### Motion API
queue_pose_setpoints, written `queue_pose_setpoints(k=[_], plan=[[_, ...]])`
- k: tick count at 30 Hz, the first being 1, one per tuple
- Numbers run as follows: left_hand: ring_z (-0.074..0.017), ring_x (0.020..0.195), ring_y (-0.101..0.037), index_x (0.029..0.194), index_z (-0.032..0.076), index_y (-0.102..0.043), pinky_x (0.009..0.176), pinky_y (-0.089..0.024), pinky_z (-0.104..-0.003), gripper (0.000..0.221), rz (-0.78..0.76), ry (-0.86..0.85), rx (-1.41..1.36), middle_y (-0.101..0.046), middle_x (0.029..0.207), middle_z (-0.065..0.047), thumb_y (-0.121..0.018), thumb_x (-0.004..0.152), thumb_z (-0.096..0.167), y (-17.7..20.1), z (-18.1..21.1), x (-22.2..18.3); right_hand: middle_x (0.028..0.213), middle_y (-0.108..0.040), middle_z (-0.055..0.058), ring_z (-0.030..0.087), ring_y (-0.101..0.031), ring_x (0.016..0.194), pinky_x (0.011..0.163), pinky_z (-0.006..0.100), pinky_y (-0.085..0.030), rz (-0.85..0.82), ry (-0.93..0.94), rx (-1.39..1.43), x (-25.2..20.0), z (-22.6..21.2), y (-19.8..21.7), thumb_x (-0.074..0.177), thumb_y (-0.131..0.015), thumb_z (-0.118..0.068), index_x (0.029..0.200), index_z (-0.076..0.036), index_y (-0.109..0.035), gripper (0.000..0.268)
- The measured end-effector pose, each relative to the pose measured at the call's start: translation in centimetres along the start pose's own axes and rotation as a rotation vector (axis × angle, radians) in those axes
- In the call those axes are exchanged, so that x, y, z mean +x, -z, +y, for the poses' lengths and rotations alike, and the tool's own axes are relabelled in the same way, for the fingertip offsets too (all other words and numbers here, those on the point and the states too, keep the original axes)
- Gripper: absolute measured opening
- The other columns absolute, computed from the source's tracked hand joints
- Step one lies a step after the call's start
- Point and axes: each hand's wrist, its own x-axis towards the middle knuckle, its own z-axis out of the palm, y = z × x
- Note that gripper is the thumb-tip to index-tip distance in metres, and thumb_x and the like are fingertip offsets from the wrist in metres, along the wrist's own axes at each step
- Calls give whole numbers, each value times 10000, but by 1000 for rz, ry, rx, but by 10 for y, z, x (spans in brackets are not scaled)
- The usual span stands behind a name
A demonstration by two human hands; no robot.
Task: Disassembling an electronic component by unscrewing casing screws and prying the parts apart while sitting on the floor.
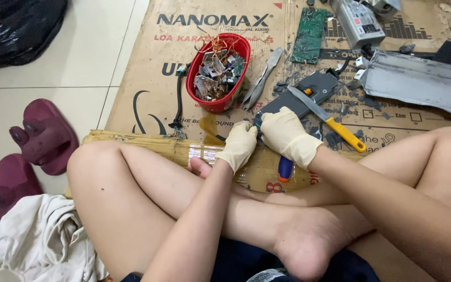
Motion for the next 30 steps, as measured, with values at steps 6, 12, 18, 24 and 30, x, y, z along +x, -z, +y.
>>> queue_pose_setpoints(k=[6,12,18,24,30], plan=[[-311,1230,-620,979,165,-728,1112,-468,-453,282,-3,2,68,-658,1233,-83,-519,934,349,0,1,3,729,-715,46,279,-710,697,706,372,-494,82,126,-75,-2,7,16,727,-822,-348,754,-156,-714,222],[-313,1247,-612,1009,131,-722,1124,-465,-461,311,-22,-6,79,-649,1260,-96,-496,946,335,4,3,-1,668,-685,60,297,-709,643,631,396,-530,172,238,-85,5,10,-3,732,-797,-254,764,-119,-634,213],[-352,1295,-566,1122,78,-700,1148,-432,-457,331,7,-45,22,-613,1293,-194,-475,968,267,5,9,-15,674,-554,15,235,-603,581,474,342,-465,406,389,-246,-6,-1,0,853,-553,-121,806,-128,-555,47],[-391,1300,-546,1131,22,-701,1158,-417,-476,332,36,-102,14,-610,1290,-251,-492,975,228,11,18,-27,656,-517,17,224,-596,522,400,343,-444,310,372,-196,-2,7,-5,802,-582,-200,811,-100,-536,111],[-309,1230,-611,1031,167,-720,1113,-469,-451,279,29,-25,34,-648,1253,-112,-521,956,349,-4,-3,-3,645,-583,90,353,-690,598,502,500,-510,78,69,160,-5,2,-12,937,-506,-334,784,-88,-613,309]])
